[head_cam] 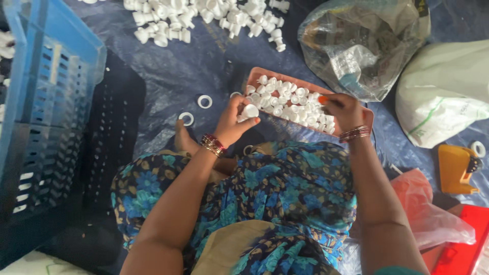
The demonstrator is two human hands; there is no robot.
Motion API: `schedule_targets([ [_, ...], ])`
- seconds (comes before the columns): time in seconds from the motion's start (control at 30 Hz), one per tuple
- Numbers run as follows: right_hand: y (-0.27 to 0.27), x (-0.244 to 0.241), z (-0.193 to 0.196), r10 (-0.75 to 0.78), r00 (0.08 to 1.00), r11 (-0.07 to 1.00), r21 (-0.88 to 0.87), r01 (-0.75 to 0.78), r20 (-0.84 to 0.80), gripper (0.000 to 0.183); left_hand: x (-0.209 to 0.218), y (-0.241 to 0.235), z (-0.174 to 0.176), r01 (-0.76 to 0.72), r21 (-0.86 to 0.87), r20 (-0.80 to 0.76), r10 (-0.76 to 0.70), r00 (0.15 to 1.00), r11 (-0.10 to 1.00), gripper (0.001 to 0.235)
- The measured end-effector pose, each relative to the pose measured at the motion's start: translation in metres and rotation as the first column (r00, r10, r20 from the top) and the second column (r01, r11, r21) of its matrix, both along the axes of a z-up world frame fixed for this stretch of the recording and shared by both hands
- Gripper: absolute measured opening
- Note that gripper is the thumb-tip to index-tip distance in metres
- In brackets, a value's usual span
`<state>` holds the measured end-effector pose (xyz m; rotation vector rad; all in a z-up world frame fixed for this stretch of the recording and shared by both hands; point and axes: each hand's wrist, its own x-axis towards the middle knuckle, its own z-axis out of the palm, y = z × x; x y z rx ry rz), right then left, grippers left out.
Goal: The person sits on a tarp and assembles small white plastic components by hand. They pick up a white plastic piece and a small orange ring, fit them together, and place the assembled unit into a blue crate. The process is repeated continuously.
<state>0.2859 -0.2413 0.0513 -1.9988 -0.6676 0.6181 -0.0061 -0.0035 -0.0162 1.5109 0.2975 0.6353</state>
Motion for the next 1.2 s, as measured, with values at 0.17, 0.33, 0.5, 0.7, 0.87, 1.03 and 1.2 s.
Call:
schedule_targets([
  [0.17, 0.090, -0.131, 0.050, 0.224, 0.969, 0.966, 0.108, -0.235, 0.103, 0.019, -0.004, 0.002, 0.016, -0.014, 0.011, -0.035, 0.015, 0.999, 1.000, 0.049],
  [0.33, 0.122, -0.185, 0.072, 0.255, 0.609, 0.895, 0.054, -0.442, 0.751, 0.012, -0.004, 0.003, 0.022, -0.038, 0.003, 0.025, 0.038, 0.999, 0.999, 0.052],
  [0.5, 0.123, -0.183, 0.076, 0.252, 0.459, 0.892, -0.020, -0.452, 0.852, 0.010, -0.001, 0.004, 0.028, -0.059, -0.005, 0.034, 0.059, 0.998, 0.998, 0.049],
  [0.7, 0.121, -0.183, 0.072, 0.309, 0.454, 0.859, -0.040, -0.510, 0.836, 0.013, -0.009, 0.004, 0.046, -0.136, 0.175, 0.008, 0.137, 0.991, 0.975, 0.042],
  [0.87, 0.116, -0.179, 0.066, 0.400, 0.507, 0.810, -0.036, -0.585, 0.763, 0.031, -0.010, 0.007, 0.052, -0.174, 0.241, -0.050, 0.191, 0.980, 0.955, 0.044],
  [1.03, 0.104, -0.111, 0.053, 0.372, 0.669, 0.844, 0.066, -0.532, 0.644, 0.017, -0.007, 0.008, 0.047, -0.165, 0.176, -0.079, 0.181, 0.980, 0.970, 0.050],
  [1.2, 0.098, -0.006, -0.006, 0.319, 0.693, 0.948, -0.231, -0.221, 0.647, 0.015, -0.005, 0.006, 0.046, -0.175, 0.152, -0.047, 0.184, 0.982, 0.973, 0.050],
])
